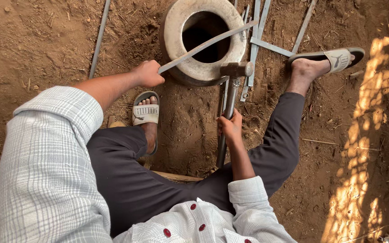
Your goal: The person sits on the ground and repeatedly strikes a metal rod with a hammer while holding it against a concrete ring. The person adjusts the rod's position and continues hammering throughout the clip.
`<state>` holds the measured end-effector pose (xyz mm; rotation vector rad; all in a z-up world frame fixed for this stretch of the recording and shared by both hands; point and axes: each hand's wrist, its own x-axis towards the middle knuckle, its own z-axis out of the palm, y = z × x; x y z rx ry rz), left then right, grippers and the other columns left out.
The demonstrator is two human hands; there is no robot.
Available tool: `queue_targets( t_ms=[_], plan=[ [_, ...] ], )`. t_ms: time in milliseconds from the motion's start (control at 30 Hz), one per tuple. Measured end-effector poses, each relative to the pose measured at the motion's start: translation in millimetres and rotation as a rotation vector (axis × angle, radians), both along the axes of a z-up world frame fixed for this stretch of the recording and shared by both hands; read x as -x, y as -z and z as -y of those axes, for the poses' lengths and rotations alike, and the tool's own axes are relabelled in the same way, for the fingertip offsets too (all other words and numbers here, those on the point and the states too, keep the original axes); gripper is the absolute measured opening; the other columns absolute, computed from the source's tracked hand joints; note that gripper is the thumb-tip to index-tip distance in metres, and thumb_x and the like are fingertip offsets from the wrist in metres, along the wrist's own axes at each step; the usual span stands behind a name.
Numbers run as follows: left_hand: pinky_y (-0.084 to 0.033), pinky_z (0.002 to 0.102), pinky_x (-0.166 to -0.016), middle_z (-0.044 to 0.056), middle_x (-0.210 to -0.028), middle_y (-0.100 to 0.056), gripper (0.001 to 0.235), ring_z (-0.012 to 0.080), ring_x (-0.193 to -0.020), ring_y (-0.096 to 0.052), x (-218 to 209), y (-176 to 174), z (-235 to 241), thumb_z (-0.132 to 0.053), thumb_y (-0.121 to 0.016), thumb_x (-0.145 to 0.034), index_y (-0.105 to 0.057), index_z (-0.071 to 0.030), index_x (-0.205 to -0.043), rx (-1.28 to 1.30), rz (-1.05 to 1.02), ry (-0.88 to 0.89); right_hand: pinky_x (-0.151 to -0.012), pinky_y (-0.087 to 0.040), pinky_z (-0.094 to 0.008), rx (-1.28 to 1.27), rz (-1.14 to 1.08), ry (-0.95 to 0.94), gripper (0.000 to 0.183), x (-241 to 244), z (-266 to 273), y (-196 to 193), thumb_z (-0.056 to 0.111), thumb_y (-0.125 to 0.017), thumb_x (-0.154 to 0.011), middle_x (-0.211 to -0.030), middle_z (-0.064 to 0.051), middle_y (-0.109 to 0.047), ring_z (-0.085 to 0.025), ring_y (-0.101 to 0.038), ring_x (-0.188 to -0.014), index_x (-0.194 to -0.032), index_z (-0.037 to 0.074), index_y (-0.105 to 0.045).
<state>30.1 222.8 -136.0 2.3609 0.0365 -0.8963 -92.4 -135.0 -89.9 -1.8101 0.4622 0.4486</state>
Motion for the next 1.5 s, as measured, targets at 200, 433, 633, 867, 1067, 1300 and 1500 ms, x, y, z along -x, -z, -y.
queue_targets(
  t_ms=[200,433,633,867,1067,1300,1500],
  plan=[
    [-0.055,0.055,-0.088,0.024,-0.109,-0.072,0.033,0.0432,-0.106,-0.069,8.1,-29.0,-1.1,-0.026,-0.07,-0.085,-0.069,-0.004,-0.109,-0.272,0.246,0.0,-0.037,-0.048,-0.031,-0.018,0.063,-0.051,0.019,-0.5,2.6,6.1,-0.004,-0.061,-0.084,-0.065,-0.006,-0.055,-0.015,-0.055,-0.044,-0.099,0.003,-0.051],
    [-0.052,0.056,-0.096,0.023,-0.114,-0.071,0.037,0.0423,-0.113,-0.067,-0.1,-32.8,-8.4,-0.027,-0.07,-0.089,-0.062,-0.004,-0.116,-0.394,0.316,0.056,-0.036,-0.048,-0.032,-0.012,0.057,-0.03,0.021,-2.4,-3.2,12.4,-0.004,-0.063,-0.08,-0.063,-0.007,-0.056,-0.018,-0.055,-0.042,-0.096,0.003,-0.052],
    [-0.055,0.054,-0.094,0.02,-0.115,-0.07,0.035,0.0394,-0.112,-0.068,-6.5,-33.3,-9.4,-0.027,-0.068,-0.091,-0.059,-0.006,-0.116,-0.378,0.189,0.06,-0.038,-0.051,-0.031,-0.029,0.047,-0.04,0.023,0.5,-1.9,17.2,-0.002,-0.064,-0.08,-0.064,-0.005,-0.056,-0.015,-0.055,-0.043,-0.096,0.005,-0.049],
    [-0.061,0.047,-0.08,0.016,-0.104,-0.072,0.023,0.0309,-0.095,-0.075,-7.6,-42.1,-5.8,-0.022,-0.062,-0.099,-0.058,-0.007,-0.116,-0.398,0.137,0.061,-0.039,-0.052,-0.031,-0.045,0.089,-0.075,0.022,2.7,-3.9,19.4,0.002,-0.064,-0.08,-0.064,-0.004,-0.055,-0.015,-0.055,-0.044,-0.094,0.005,-0.047],
    [-0.06,0.048,-0.084,0.017,-0.108,-0.072,0.029,0.0323,-0.1,-0.073,-13.1,-43.7,1.9,-0.023,-0.064,-0.097,-0.057,-0.006,-0.119,-0.398,0.16,0.032,-0.038,-0.052,-0.031,-0.054,0.092,-0.081,0.022,2.1,-2.1,18.4,0.004,-0.064,-0.081,-0.064,-0.004,-0.055,-0.014,-0.055,-0.044,-0.095,0.005,-0.048],
    [-0.054,0.05,-0.097,0.017,-0.12,-0.068,0.048,0.0339,-0.116,-0.067,-22.7,-62.8,0.8,-0.048,-0.062,-0.095,-0.06,-0.012,-0.125,-0.352,0.045,0.078,-0.038,-0.052,-0.03,-0.043,0.055,-0.072,0.022,2.3,-6.2,13.7,0.004,-0.065,-0.084,-0.064,-0.004,-0.056,-0.013,-0.055,-0.044,-0.097,0.006,-0.048],
    [-0.058,0.05,-0.088,0.02,-0.106,-0.073,0.065,0.0336,-0.101,-0.073,-32.2,-44.6,-12.4,-0.066,-0.043,-0.103,-0.063,-0.008,-0.123,-0.163,-0.026,0.055,-0.038,-0.049,-0.03,-0.206,-0.045,0.037,0.027,1.4,-13.2,4.9,0.002,-0.074,-0.085,-0.061,-0.005,-0.056,-0.015,-0.055,-0.043,-0.095,0.006,-0.049]
  ],
)
